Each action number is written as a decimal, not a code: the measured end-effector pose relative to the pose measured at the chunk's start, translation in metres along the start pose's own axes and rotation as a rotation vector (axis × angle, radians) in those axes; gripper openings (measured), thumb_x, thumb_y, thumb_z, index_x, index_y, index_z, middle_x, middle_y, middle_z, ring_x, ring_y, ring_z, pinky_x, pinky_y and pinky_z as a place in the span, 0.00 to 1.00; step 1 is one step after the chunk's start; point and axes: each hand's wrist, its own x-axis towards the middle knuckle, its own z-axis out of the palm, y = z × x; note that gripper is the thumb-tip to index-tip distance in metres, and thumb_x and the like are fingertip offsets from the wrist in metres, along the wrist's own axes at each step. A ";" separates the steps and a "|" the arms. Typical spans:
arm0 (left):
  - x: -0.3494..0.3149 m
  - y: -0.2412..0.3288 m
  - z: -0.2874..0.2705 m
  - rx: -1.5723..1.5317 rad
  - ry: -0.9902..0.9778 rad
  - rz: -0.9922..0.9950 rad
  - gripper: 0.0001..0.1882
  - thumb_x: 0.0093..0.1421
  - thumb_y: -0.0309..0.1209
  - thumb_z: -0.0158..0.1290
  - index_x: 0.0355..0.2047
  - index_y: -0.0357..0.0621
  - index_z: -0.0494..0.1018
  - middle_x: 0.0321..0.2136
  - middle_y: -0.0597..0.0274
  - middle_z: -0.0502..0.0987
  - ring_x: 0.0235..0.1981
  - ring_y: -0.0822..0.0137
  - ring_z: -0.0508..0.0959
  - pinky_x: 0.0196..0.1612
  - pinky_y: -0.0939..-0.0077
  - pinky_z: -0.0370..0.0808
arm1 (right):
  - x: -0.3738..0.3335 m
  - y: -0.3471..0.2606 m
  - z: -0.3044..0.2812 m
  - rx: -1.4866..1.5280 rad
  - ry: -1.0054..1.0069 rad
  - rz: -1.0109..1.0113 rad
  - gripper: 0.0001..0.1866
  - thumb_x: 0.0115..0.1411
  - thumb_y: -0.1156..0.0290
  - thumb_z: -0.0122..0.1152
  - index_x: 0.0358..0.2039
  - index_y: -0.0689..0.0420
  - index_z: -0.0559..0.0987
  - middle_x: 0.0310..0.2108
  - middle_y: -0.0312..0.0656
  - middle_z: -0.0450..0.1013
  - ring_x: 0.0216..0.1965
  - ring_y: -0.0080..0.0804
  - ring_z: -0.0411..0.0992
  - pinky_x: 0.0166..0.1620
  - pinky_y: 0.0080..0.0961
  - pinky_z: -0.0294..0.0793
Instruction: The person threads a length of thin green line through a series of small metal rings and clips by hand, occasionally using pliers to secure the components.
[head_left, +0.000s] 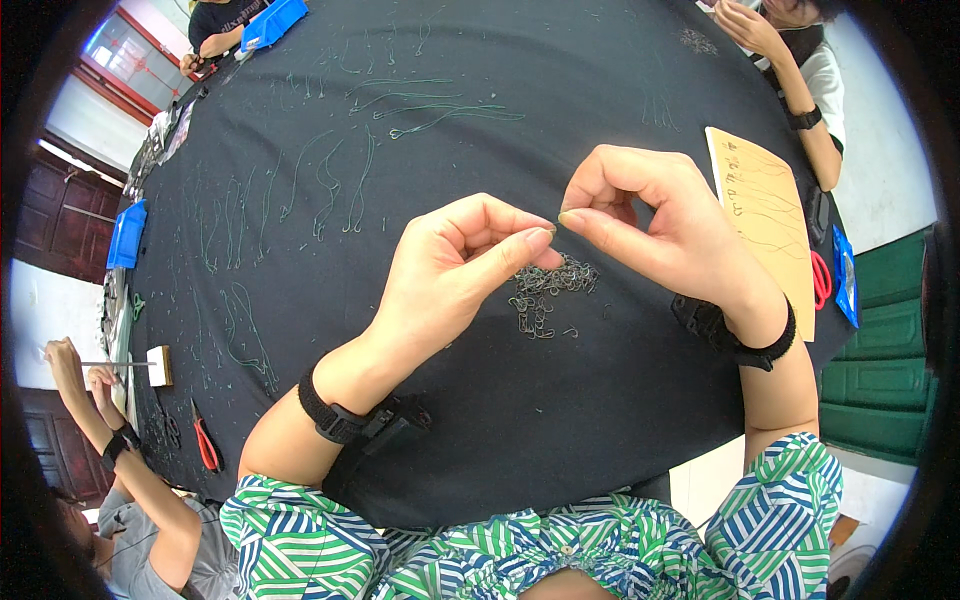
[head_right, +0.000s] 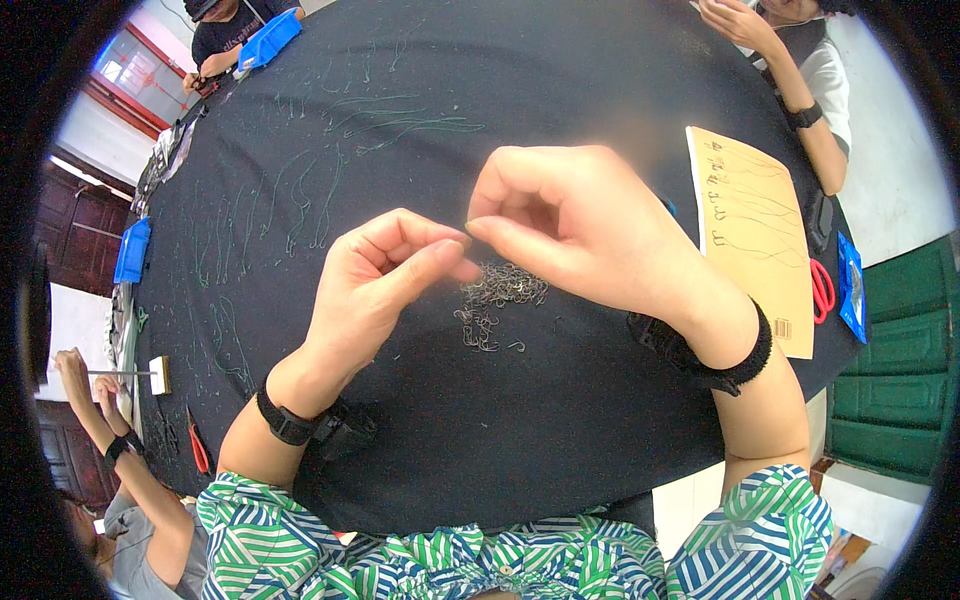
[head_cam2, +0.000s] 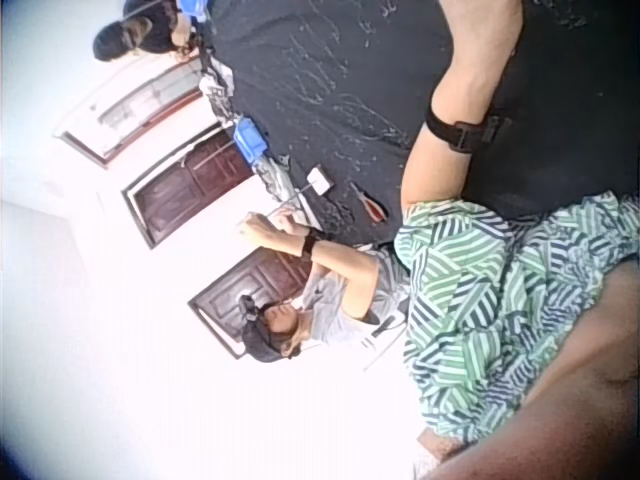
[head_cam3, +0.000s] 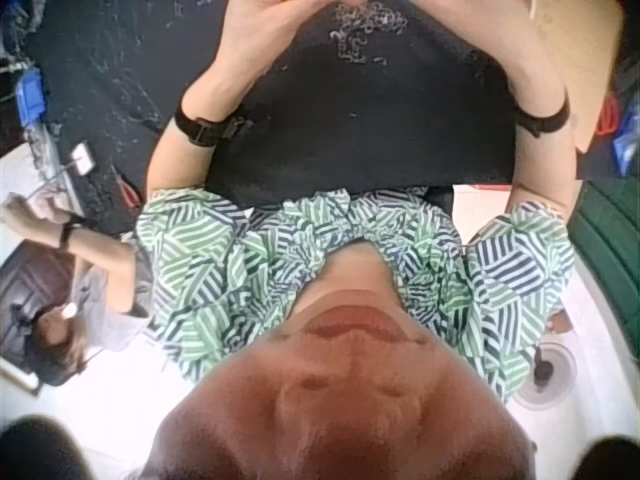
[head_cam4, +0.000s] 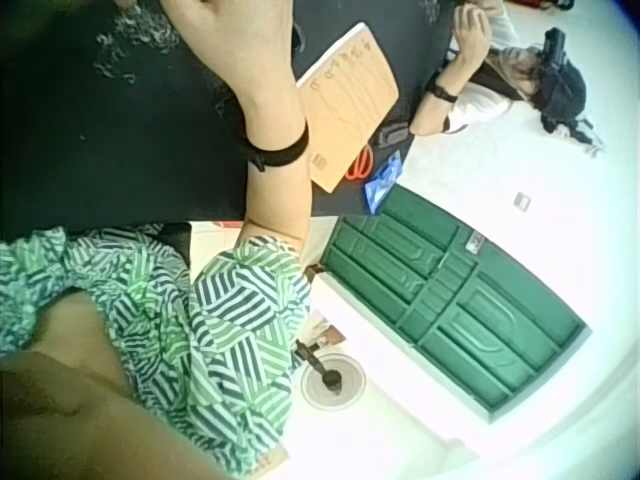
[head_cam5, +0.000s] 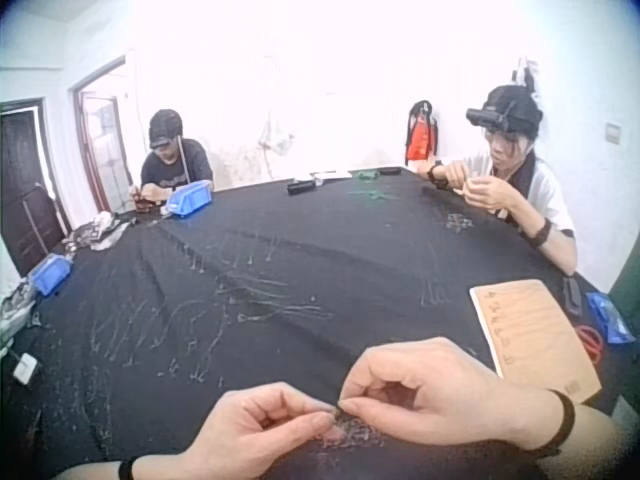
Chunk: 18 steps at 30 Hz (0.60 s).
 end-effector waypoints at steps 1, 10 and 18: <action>0.000 0.000 0.000 -0.017 -0.002 -0.006 0.10 0.65 0.30 0.56 0.41 0.35 0.76 0.35 0.56 0.82 0.39 0.70 0.82 0.45 0.78 0.78 | 0.000 0.000 0.000 -0.002 -0.013 0.003 0.05 0.60 0.73 0.61 0.31 0.60 0.76 0.18 0.35 0.70 0.20 0.17 0.67 0.24 0.19 0.65; 0.000 0.002 0.000 -0.002 0.008 -0.006 0.09 0.65 0.29 0.56 0.40 0.35 0.76 0.34 0.56 0.82 0.38 0.70 0.82 0.44 0.79 0.78 | 0.001 0.001 -0.001 -0.010 -0.027 -0.016 0.05 0.60 0.73 0.61 0.31 0.60 0.76 0.17 0.35 0.70 0.20 0.17 0.67 0.24 0.19 0.65; 0.000 -0.001 -0.001 0.019 0.000 0.019 0.08 0.65 0.29 0.56 0.39 0.36 0.77 0.34 0.57 0.82 0.38 0.72 0.82 0.43 0.81 0.78 | 0.000 0.002 -0.001 0.006 -0.068 0.048 0.05 0.59 0.75 0.63 0.30 0.61 0.77 0.23 0.33 0.70 0.23 0.16 0.64 0.26 0.16 0.62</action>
